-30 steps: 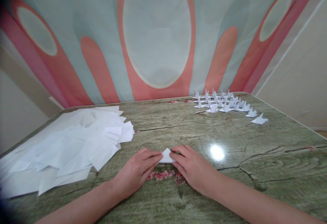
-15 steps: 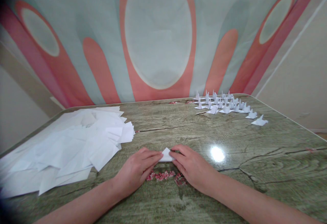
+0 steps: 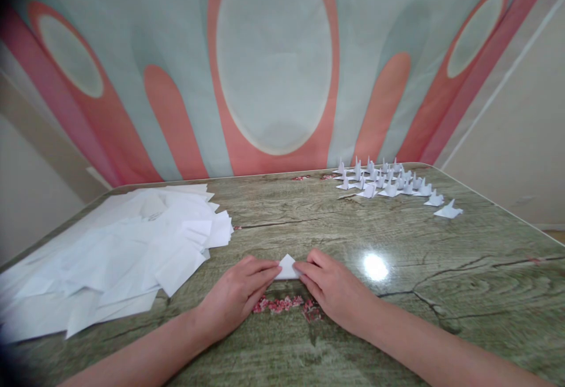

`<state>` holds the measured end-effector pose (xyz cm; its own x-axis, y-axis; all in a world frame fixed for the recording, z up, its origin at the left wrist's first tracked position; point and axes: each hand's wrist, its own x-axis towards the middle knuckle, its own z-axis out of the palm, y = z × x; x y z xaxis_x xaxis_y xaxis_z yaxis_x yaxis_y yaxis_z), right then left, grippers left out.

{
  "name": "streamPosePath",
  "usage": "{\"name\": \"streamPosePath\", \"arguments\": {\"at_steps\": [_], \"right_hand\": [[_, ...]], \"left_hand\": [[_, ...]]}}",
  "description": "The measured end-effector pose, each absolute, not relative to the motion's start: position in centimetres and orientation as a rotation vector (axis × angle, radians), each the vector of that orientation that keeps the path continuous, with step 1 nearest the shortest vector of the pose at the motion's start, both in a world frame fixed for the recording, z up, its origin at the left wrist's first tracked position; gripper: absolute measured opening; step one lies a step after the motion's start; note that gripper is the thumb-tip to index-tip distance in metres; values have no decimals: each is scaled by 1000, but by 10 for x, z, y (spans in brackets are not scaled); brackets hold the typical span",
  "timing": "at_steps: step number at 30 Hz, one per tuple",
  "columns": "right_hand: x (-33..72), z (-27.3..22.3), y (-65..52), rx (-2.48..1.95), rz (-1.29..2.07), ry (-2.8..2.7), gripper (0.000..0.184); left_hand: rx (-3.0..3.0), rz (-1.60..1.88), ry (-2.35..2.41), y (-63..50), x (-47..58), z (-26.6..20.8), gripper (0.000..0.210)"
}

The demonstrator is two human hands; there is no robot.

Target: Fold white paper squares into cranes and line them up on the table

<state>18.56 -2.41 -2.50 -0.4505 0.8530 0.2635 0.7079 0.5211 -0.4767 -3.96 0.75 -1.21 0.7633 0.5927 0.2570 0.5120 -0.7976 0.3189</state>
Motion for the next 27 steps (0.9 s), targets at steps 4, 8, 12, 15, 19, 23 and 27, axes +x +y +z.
{"name": "streamPosePath", "arguments": {"at_steps": [4, 8, 12, 15, 19, 23, 27], "right_hand": [[184, -26, -24, -1300, 411, -2305, 24], [184, -30, -24, -1313, 386, -2313, 24], [184, -32, -26, -1300, 330, -2298, 25], [183, -32, -28, -1307, 286, -2297, 27], [181, -30, -31, -1339, 204, -2302, 28], [181, -30, -32, -1347, 163, -2308, 28], [181, -30, -31, -1350, 177, -2310, 27]], "left_hand": [[2733, 499, 879, 8, -39, -12, 31], [2733, 513, 879, 8, -39, -12, 31], [2737, 519, 873, 8, -39, -12, 31], [2725, 534, 873, 8, -39, -12, 30], [2708, 547, 875, 8, -39, -12, 30], [2691, 576, 858, 8, -40, -13, 30], [2663, 595, 855, 8, -40, -14, 30]]}}
